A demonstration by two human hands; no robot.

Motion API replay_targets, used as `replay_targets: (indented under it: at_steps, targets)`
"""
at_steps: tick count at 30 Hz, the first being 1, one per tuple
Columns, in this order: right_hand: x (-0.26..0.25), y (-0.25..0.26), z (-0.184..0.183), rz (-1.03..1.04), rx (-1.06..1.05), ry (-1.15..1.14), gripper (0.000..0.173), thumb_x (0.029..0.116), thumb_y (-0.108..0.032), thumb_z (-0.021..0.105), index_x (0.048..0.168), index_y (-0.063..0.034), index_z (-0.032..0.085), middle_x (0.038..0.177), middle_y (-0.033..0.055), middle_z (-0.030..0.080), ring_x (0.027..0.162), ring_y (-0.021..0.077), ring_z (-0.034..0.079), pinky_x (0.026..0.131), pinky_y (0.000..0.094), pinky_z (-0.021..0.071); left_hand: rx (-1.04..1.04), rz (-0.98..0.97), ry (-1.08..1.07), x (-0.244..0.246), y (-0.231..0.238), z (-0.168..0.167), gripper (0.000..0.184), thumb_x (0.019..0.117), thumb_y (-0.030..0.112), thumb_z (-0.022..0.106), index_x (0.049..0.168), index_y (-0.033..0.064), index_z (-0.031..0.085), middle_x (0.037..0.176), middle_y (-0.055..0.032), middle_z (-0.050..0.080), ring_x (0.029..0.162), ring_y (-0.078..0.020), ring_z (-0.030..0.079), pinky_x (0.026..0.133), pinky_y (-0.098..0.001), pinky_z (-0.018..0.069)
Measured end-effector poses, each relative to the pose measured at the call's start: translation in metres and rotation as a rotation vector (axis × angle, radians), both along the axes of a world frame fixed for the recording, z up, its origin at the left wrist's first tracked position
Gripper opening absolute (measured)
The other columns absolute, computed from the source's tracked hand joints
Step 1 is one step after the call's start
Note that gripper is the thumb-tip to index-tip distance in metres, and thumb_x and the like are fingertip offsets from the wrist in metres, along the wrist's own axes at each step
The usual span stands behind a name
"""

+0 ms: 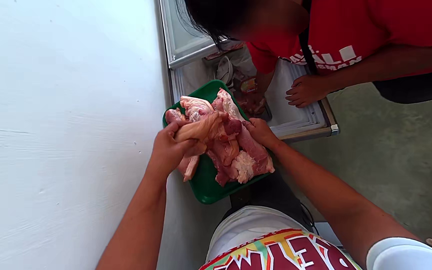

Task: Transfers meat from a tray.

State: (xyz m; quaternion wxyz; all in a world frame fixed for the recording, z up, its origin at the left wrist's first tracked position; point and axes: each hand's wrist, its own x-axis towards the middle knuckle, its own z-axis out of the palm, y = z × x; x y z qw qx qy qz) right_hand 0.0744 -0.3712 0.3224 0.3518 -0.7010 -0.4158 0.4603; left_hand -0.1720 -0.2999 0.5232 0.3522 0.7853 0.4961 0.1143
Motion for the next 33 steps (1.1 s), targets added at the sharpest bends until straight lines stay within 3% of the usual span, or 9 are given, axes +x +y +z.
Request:
replay_targets:
  at_steps: [8,12,15,22,25,27,29,31,33]
  targets:
    - [-0.004,-0.003,0.002,-0.025,0.015,-0.012,0.046,0.1101,-0.034,0.049,0.087,0.0039,0.062,0.075,0.0181,0.058,0.071,0.0316,0.06,0.067,0.0512,0.049,0.33,-0.107,0.09,0.002,0.011,0.089,0.041,0.0799,0.01,0.076,0.12,0.01,0.066,0.104,-0.0021,0.071,0.09,-0.0043,0.066,0.081,-0.0255,0.0559]
    - [-0.001,0.001,0.007,0.013,-0.016,-0.009,0.046,0.1105,-0.033,0.048,0.091,0.006,0.063,0.079,0.0196,0.059,0.077,0.0333,0.06,0.074,0.0539,0.0493,0.289,-0.046,0.108,-0.008,0.02,0.124,0.041,0.0812,0.017,0.076,0.12,0.0122,0.064,0.103,-0.0002,0.07,0.089,-0.0037,0.067,0.078,-0.0254,0.0579]
    - [-0.002,-0.001,0.006,0.007,-0.002,-0.012,0.047,0.1108,-0.034,0.047,0.092,0.006,0.063,0.08,0.0215,0.061,0.077,0.035,0.062,0.074,0.0546,0.0507,0.152,0.071,-0.007,-0.017,0.021,0.146,0.042,0.0811,0.009,0.075,0.121,0.0127,0.063,0.104,0.0018,0.07,0.089,-0.0045,0.069,0.077,-0.0246,0.0605]
    - [-0.004,-0.002,0.008,0.007,-0.03,-0.029,0.049,0.1108,-0.036,0.046,0.094,0.0061,0.065,0.083,0.0232,0.063,0.08,0.0372,0.063,0.076,0.0567,0.0506,-0.056,0.194,-0.212,-0.039,0.012,0.18,0.029,0.0928,0.005,0.057,0.12,0.017,0.061,0.096,0.006,0.073,0.08,-0.0032,0.072,0.071,-0.0216,0.0623]
    - [-0.004,-0.003,0.009,0.003,-0.029,-0.022,0.049,0.1108,-0.036,0.046,0.092,0.0062,0.063,0.082,0.0231,0.061,0.079,0.0372,0.062,0.076,0.0569,0.0497,0.003,0.188,-0.182,-0.051,0.012,0.185,0.034,0.0858,0.005,0.062,0.117,0.0175,0.062,0.094,0.0069,0.073,0.078,-0.0021,0.071,0.069,-0.0204,0.0616]
    - [-0.005,-0.003,0.01,-0.005,-0.03,-0.016,0.049,0.1108,-0.035,0.046,0.091,0.006,0.063,0.082,0.0238,0.061,0.079,0.0377,0.062,0.075,0.0573,0.0495,0.152,0.109,-0.055,-0.061,0.013,0.185,0.041,0.0788,0.007,0.068,0.118,0.0172,0.062,0.097,0.0095,0.071,0.081,0.0012,0.068,0.071,-0.0176,0.0593]
    - [-0.005,-0.004,0.008,-0.013,-0.028,-0.014,0.049,0.1107,-0.036,0.047,0.091,0.0061,0.063,0.081,0.0242,0.061,0.078,0.0384,0.062,0.074,0.0583,0.0496,0.317,0.005,0.099,-0.068,0.015,0.184,0.043,0.0775,0.009,0.068,0.12,0.014,0.063,0.102,0.0064,0.069,0.086,0.0022,0.066,0.076,-0.0173,0.0568]
    - [-0.006,-0.004,0.007,-0.015,-0.024,-0.016,0.049,0.1107,-0.037,0.046,0.09,0.005,0.062,0.08,0.0231,0.06,0.077,0.0374,0.062,0.072,0.0575,0.0492,0.468,-0.086,0.262,-0.071,0.016,0.183,0.044,0.0835,0.009,0.066,0.127,0.0111,0.062,0.108,-0.0023,0.069,0.089,-0.002,0.065,0.08,-0.0229,0.0554]
    - [-0.006,-0.003,0.008,-0.013,-0.026,-0.024,0.049,0.1108,-0.036,0.046,0.091,0.0053,0.063,0.081,0.0237,0.061,0.078,0.0381,0.062,0.073,0.0579,0.0495,0.584,-0.136,0.386,-0.071,0.016,0.18,0.046,0.0895,0.005,0.064,0.135,0.0056,0.058,0.118,-0.0169,0.066,0.102,-0.0206,0.064,0.091,-0.0418,0.0512]
